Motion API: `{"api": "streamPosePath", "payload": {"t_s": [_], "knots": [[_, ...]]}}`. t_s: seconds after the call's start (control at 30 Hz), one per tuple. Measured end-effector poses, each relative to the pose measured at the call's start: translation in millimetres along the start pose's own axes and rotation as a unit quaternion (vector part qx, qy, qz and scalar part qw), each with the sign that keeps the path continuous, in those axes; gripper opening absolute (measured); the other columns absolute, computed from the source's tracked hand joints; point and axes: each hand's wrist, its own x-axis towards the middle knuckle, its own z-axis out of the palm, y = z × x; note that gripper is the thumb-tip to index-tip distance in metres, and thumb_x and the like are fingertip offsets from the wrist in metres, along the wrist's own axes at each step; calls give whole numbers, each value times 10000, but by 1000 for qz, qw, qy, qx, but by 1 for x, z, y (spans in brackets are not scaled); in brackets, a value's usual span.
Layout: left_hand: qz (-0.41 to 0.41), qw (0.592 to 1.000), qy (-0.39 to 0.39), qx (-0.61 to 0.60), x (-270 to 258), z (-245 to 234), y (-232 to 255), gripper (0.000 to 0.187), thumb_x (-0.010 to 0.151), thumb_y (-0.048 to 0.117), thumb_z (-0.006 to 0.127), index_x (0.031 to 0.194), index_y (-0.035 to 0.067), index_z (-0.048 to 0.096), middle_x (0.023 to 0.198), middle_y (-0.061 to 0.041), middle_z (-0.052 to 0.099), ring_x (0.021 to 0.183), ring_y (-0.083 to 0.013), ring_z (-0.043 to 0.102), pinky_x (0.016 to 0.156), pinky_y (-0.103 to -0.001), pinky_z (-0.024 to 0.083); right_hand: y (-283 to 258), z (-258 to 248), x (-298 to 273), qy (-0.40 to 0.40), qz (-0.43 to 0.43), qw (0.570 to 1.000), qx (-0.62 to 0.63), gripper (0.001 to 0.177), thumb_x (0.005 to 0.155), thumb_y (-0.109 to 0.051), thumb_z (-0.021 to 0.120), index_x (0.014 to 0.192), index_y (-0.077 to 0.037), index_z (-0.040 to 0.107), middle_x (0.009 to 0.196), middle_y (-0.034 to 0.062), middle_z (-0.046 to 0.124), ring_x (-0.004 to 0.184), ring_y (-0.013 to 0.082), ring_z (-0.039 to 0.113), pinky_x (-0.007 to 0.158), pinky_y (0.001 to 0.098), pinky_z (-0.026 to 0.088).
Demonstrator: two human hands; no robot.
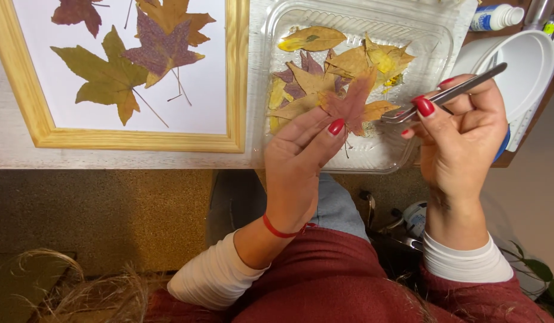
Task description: The recorder is creating a framed artwork by selecting and arranging various dried leaves from a container onto a white sheet of paper inside a frame, using tweezers for precise placement and a pen or brush to adjust them.
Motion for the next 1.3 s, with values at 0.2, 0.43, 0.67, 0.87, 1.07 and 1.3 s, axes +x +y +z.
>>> {"api": "streamPosePath", "payload": {"t_s": [0.2, 0.43, 0.67, 0.87, 1.07, 1.3], "knots": [[30, 999, 5, 20, 0, -3, -9, 310, 964, -32, 702, 1262, -93, 643, 1173, -137, 716, 1032, -150, 687, 935, -283, 572, -1, 12, 1, 2, 14, 1000, 0, 246, 1116, 90, 701, 1271, 25, 521, 1029, 141, 696, 794, 173, 702, 681, 281, 611], [46, 999, 3, 5, 2, -4, -9, 271, 980, -38, 697, 1237, -102, 641, 1161, -146, 718, 1030, -171, 695, 934, -293, 572, 1, 23, 8, -10, 4, 1000, -16, 238, 1112, 72, 713, 1252, 24, 527, 1040, 145, 713, 812, 193, 716, 650, 266, 592], [56, 998, -10, 29, 3, -7, -4, 318, 979, -27, 682, 1281, -118, 641, 1201, -158, 718, 1064, -170, 689, 955, -293, 563, 8, 26, 15, 17, 5, 1000, -15, 240, 1073, 93, 721, 1224, 22, 548, 979, 132, 717, 792, 202, 732, 649, 235, 571], [41, 999, -3, 13, -2, -2, 11, 350, 961, 4, 668, 1292, -104, 631, 1188, -149, 724, 1070, -180, 699, 991, -311, 573, 1, 38, 28, 4, -12, 1000, 5, 235, 1066, 106, 724, 1218, 22, 567, 945, 133, 721, 780, 206, 732, 626, 221, 551], [74, 996, -23, 33, -29, -19, 31, 314, 1016, 27, 639, 1291, -125, 637, 1217, -205, 716, 1123, -223, 707, 1016, -322, 556, -7, 80, 56, -21, -36, 999, 0, 228, 1095, 94, 736, 1206, 23, 550, 974, 129, 714, 786, 202, 731, 623, 229, 555], [143, 981, -54, 123, -61, -45, 51, 248, 1055, 11, 628, 1266, -114, 660, 1213, -234, 725, 1142, -244, 722, 1060, -332, 561, 0, 149, 86, -90, -52, 993, -64, 217, 1074, 123, 688, 1217, 31, 554, 937, 106, 712, 827, 202, 759, 645, 227, 592]]}}
